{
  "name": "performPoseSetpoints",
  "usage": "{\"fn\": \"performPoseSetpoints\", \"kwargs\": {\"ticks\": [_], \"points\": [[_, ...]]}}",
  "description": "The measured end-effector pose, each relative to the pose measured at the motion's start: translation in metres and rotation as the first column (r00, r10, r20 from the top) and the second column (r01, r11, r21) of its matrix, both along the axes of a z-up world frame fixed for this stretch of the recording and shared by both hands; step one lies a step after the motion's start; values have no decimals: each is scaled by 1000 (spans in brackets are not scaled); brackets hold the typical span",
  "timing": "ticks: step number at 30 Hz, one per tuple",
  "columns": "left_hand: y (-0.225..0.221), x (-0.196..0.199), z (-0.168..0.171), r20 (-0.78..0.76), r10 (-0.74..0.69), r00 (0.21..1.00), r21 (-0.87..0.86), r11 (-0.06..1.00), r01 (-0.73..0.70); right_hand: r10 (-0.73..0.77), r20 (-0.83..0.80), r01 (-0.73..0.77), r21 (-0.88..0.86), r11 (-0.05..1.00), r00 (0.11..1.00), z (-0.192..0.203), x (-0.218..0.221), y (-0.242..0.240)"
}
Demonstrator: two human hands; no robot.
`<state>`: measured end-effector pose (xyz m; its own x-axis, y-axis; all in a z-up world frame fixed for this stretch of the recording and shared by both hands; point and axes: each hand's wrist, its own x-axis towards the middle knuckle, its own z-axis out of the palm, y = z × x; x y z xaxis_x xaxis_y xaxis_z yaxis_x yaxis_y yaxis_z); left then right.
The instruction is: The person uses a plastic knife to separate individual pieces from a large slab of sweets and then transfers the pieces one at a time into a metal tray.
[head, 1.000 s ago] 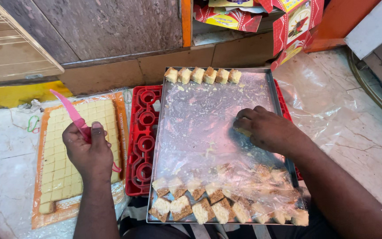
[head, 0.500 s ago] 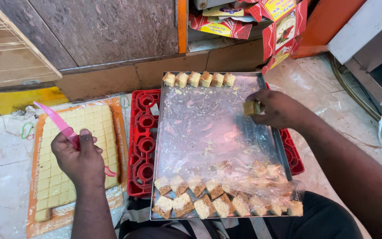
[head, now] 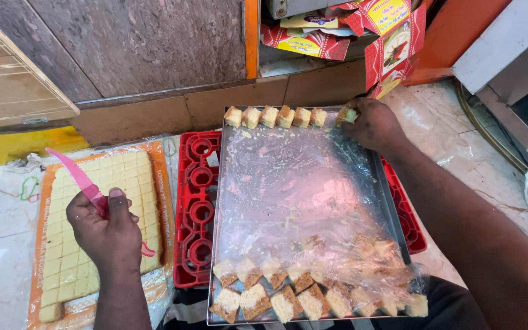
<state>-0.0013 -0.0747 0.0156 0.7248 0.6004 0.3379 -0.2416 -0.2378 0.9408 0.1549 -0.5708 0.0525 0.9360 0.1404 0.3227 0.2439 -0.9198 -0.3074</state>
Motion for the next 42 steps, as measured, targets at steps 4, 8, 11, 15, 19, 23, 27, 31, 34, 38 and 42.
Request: {"fn": "performPoseSetpoints", "kwargs": {"ticks": [4,8,11,15,19,23,27,31,34,38,42], "points": [[2,4,-3,-5,-8,1000,2,1000,8,-76,-106,84,75,994,991,-7,12,8],[5,5,-5,-43,10,999,17,1000,-9,-31,-91,34,33,999,995,-11,17,12],[4,6,-6,-47,16,999,35,999,-15,-8,-96,12,41,999,995,-9,16,13],[3,6,-7,-54,10,998,39,999,-8,-36,-96,42,63,997,995,-6,12,17],[4,5,-8,-39,9,999,25,1000,-8,-39,-72,45,72,996,997,-4,8,23],[2,4,-6,-63,21,998,63,998,-17,-46,-38,50,91,995,998,-5,4,26],[2,4,-3,-94,35,995,73,997,-28,-71,-46,74,81,994,996,-9,7,27],[1,3,-3,-102,41,994,75,997,-34,-8,-39,11,78,997,999,-12,10,21],[0,5,-3,-94,36,995,64,998,-30,-40,-56,45,87,995,998,-16,8,21],[1,2,-4,-84,30,996,68,997,-25,57,29,-57,18,998,998,-10,4,20],[5,0,-5,-60,28,998,60,998,-24,76,-103,-81,-41,996,992,11,-5,17]]}}
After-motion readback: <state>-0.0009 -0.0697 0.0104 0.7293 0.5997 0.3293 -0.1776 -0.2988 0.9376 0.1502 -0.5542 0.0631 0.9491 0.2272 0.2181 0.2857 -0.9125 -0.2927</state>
